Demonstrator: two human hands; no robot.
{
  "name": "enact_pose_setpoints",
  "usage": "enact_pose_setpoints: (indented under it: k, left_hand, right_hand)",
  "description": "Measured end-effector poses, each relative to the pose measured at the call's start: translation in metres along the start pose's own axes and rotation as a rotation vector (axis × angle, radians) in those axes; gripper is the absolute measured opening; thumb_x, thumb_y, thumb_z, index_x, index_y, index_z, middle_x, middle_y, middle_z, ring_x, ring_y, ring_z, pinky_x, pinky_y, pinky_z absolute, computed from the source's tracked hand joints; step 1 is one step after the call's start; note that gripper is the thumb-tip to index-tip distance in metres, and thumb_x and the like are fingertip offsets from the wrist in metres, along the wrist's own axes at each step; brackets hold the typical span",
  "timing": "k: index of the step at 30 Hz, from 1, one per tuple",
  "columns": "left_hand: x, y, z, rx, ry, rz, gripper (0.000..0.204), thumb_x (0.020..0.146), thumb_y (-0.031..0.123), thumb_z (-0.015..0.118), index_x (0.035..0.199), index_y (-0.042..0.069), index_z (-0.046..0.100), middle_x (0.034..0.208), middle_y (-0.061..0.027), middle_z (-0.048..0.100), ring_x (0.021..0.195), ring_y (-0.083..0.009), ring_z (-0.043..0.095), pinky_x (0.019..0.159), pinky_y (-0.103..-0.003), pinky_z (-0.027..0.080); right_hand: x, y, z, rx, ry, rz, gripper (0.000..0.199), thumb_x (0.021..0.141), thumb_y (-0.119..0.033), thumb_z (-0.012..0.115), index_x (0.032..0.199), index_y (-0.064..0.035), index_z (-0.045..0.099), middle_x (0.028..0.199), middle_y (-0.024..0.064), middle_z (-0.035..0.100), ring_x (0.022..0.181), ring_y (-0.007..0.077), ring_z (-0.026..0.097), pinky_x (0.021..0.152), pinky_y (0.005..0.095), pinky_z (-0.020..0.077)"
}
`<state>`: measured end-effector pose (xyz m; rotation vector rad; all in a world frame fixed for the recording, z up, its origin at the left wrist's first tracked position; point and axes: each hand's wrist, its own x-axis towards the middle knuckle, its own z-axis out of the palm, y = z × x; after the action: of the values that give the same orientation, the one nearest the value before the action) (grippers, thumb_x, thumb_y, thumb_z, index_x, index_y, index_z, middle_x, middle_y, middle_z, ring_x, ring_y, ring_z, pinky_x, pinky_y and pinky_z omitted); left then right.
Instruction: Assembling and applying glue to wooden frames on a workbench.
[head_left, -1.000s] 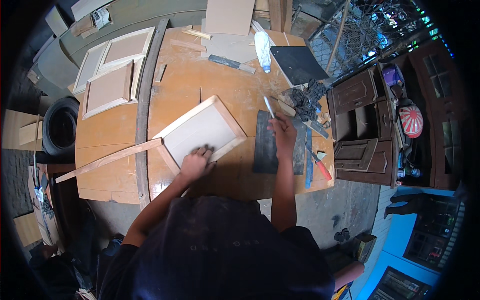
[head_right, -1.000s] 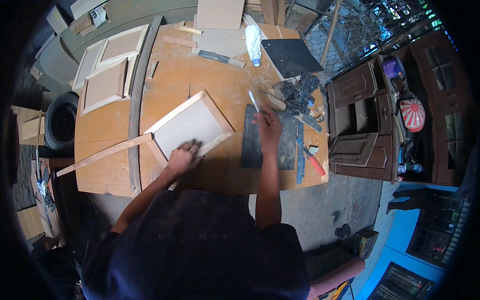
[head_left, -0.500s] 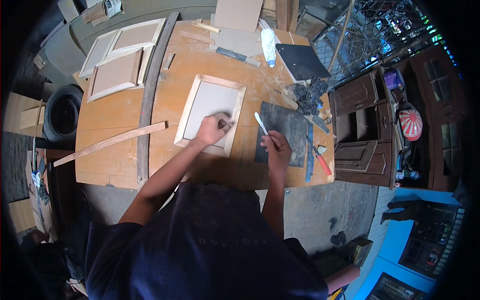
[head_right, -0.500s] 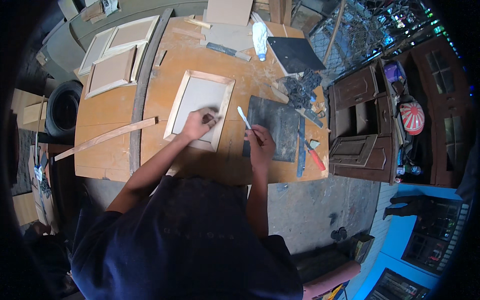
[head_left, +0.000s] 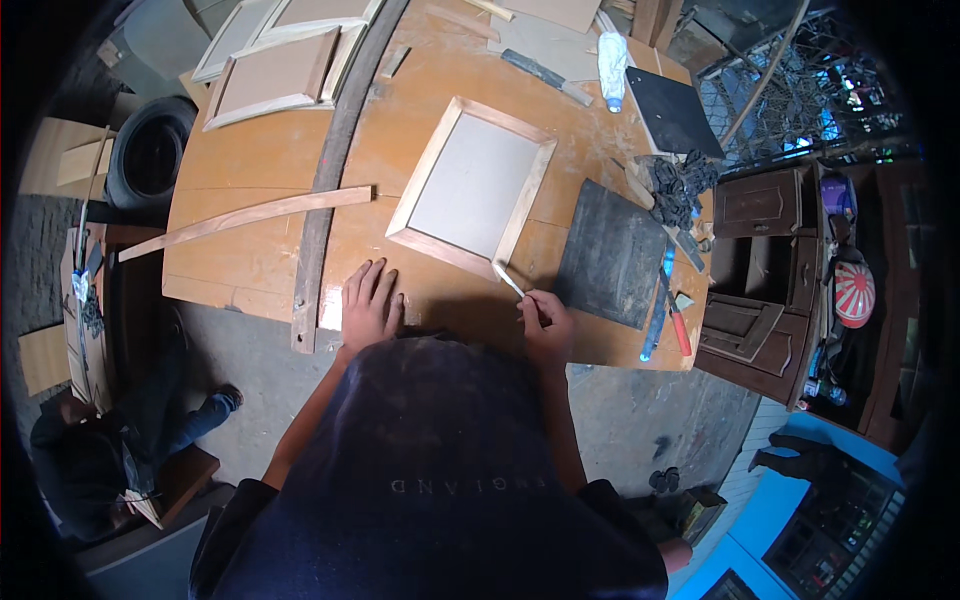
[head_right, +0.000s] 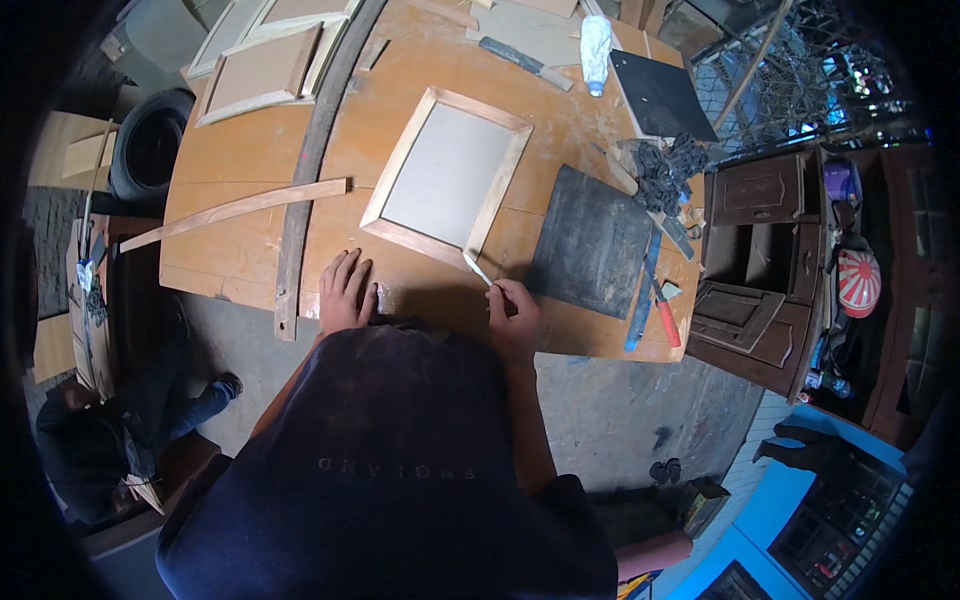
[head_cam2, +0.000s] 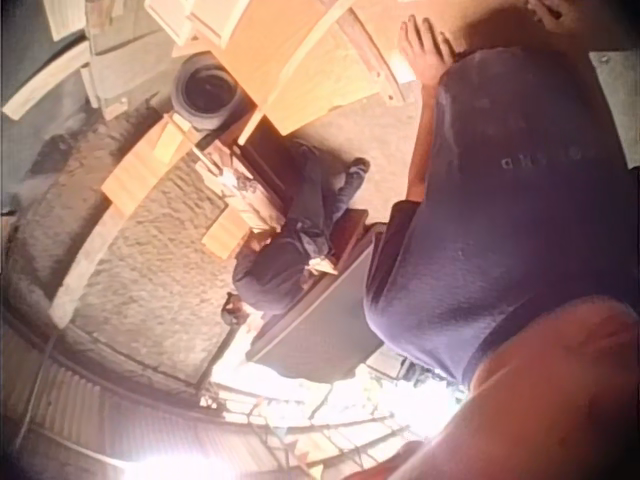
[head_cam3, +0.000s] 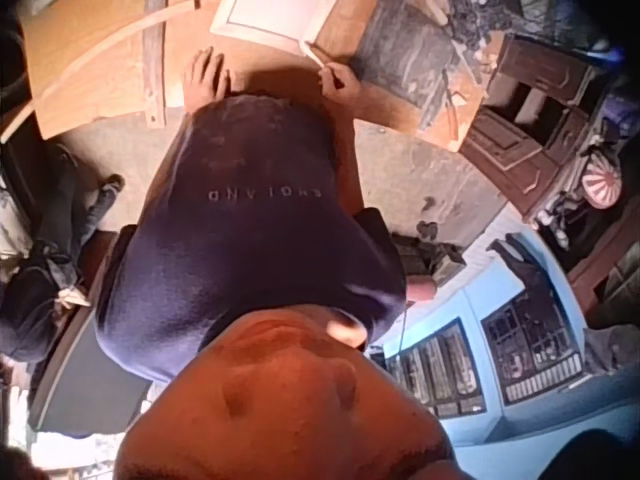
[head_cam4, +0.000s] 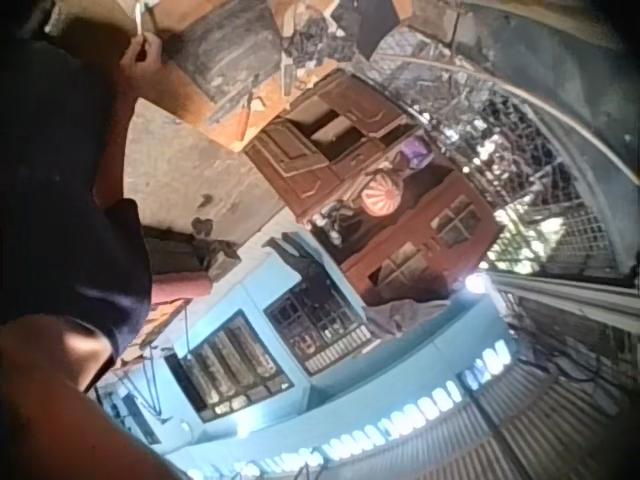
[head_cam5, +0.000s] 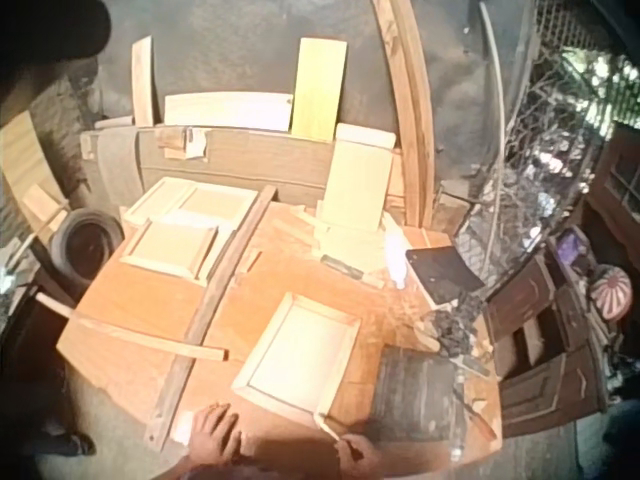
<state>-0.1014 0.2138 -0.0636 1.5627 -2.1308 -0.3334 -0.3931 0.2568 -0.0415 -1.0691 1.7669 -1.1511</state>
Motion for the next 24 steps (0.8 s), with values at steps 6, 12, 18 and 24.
enact_pose_setpoints:
  k: [6,12,18,24]
  left_hand:
    - [0.000,0.000,0.002,0.125,-0.051,0.005,0.039,0.092,0.026,0.061,0.129,0.012,0.062,0.144,-0.0112,0.050,0.136,-0.0336,0.041,0.111,-0.051,0.030]
    - [-0.003,-0.002,0.006,0.155,-0.045,0.011,0.037,0.092,0.028,0.061,0.128,0.018,0.064,0.143,-0.0080,0.051,0.137,-0.0316,0.041,0.110,-0.049,0.030]
    - [-0.003,-0.003,0.008,0.190,-0.059,0.003,0.037,0.092,0.028,0.062,0.128,0.019,0.064,0.143,-0.0070,0.052,0.137,-0.0308,0.041,0.109,-0.049,0.031]
    - [-0.002,-0.004,0.008,0.187,-0.043,0.003,0.038,0.091,0.029,0.063,0.128,0.019,0.064,0.142,-0.0065,0.052,0.136,-0.0301,0.042,0.109,-0.049,0.031]
  right_hand:
    - [-0.005,-0.013,0.007,-0.064,0.043,0.021,0.015,0.096,-0.013,0.066,0.103,-0.0007,0.070,0.084,0.0076,0.074,0.070,0.0118,0.068,0.064,0.0258,0.0533]
    - [-0.004,-0.007,0.011,-0.115,0.063,-0.007,0.015,0.096,-0.013,0.066,0.103,-0.0012,0.070,0.084,0.0073,0.074,0.068,0.0120,0.069,0.064,0.0261,0.0535]
    - [-0.004,0.003,0.014,-0.084,0.092,-0.025,0.012,0.093,-0.012,0.069,0.100,-0.0032,0.071,0.079,0.0080,0.073,0.066,0.0147,0.070,0.062,0.0284,0.0539]
    - [-0.003,-0.007,0.014,-0.122,0.109,-0.067,0.011,0.092,-0.011,0.069,0.099,-0.0033,0.070,0.076,0.0086,0.072,0.065,0.0142,0.070,0.061,0.0288,0.0537]
